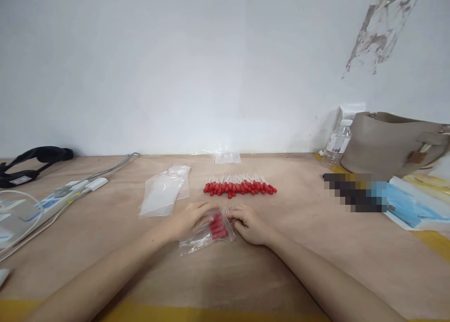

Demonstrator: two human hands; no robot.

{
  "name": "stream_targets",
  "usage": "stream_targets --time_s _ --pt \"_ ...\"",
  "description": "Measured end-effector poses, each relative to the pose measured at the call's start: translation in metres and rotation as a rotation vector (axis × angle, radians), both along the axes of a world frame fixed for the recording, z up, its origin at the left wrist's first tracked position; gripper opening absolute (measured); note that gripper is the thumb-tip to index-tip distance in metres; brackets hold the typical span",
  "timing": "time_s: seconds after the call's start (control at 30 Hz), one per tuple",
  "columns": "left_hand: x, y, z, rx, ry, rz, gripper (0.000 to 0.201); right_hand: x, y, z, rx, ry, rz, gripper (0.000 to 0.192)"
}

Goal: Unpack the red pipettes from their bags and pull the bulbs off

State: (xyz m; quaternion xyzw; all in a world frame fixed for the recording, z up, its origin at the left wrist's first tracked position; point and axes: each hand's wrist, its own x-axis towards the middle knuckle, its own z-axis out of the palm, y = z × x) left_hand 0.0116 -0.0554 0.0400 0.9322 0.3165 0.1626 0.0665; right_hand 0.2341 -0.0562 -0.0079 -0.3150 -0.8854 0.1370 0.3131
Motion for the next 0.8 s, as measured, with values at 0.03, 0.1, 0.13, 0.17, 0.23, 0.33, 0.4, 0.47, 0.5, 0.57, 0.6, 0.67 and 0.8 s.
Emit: stream_targets --time_s 0.03,0.1,0.13,0.17,0.23,0.33,0.4,0.47,0.5,0.57,0.6,0.67,0.8 --pt "-0.005 -0.007 -0.002 -0.042 -0.013 0.024 0.036 -0.002 0.001 -0.001 -0.023 0.027 -0.012 0.027" --pt "-0.015 -0.021 -0.009 -0.113 -0.018 0.039 0.049 -0.007 0.004 -0.004 -0.048 0.047 -0.031 0.023" --pt "-0.020 -0.026 -0.014 -0.134 -0.021 0.041 0.054 -0.009 0.004 -0.005 -0.056 0.053 -0.036 0.021" --pt "-0.024 -0.029 -0.018 -0.147 -0.029 0.044 0.055 -0.011 0.005 -0.005 -0.070 0.062 -0.036 0.020" --pt "-0.027 -0.030 -0.025 -0.163 -0.065 0.058 0.054 -0.012 0.006 -0.005 -0.136 0.091 -0.021 0.018" --pt "-0.025 -0.021 -0.028 -0.187 -0.138 0.079 0.051 -0.010 0.005 -0.003 -0.322 0.164 0.008 0.023" --pt "-0.021 -0.012 -0.029 -0.194 -0.176 0.067 0.049 -0.007 0.006 0.001 -0.446 0.208 0.023 0.032" --pt "-0.019 -0.006 -0.030 -0.197 -0.201 0.048 0.047 -0.005 0.006 0.004 -0.530 0.239 0.035 0.037" --pt "-0.019 -0.004 -0.031 -0.198 -0.212 0.043 0.047 -0.005 0.007 0.005 -0.554 0.256 0.035 0.036" --pt "-0.019 -0.002 -0.033 -0.204 -0.229 0.046 0.045 -0.006 0.008 0.005 -0.582 0.289 0.024 0.032" --pt "-0.020 -0.002 -0.034 -0.208 -0.237 0.053 0.045 -0.006 0.008 0.005 -0.593 0.305 0.016 0.030" --pt "-0.020 -0.002 -0.036 -0.211 -0.258 0.067 0.043 -0.009 0.008 0.002 -0.625 0.329 -0.002 0.028" --pt "-0.020 -0.003 -0.036 -0.217 -0.279 0.080 0.041 -0.013 0.005 -0.001 -0.636 0.300 -0.107 0.033"
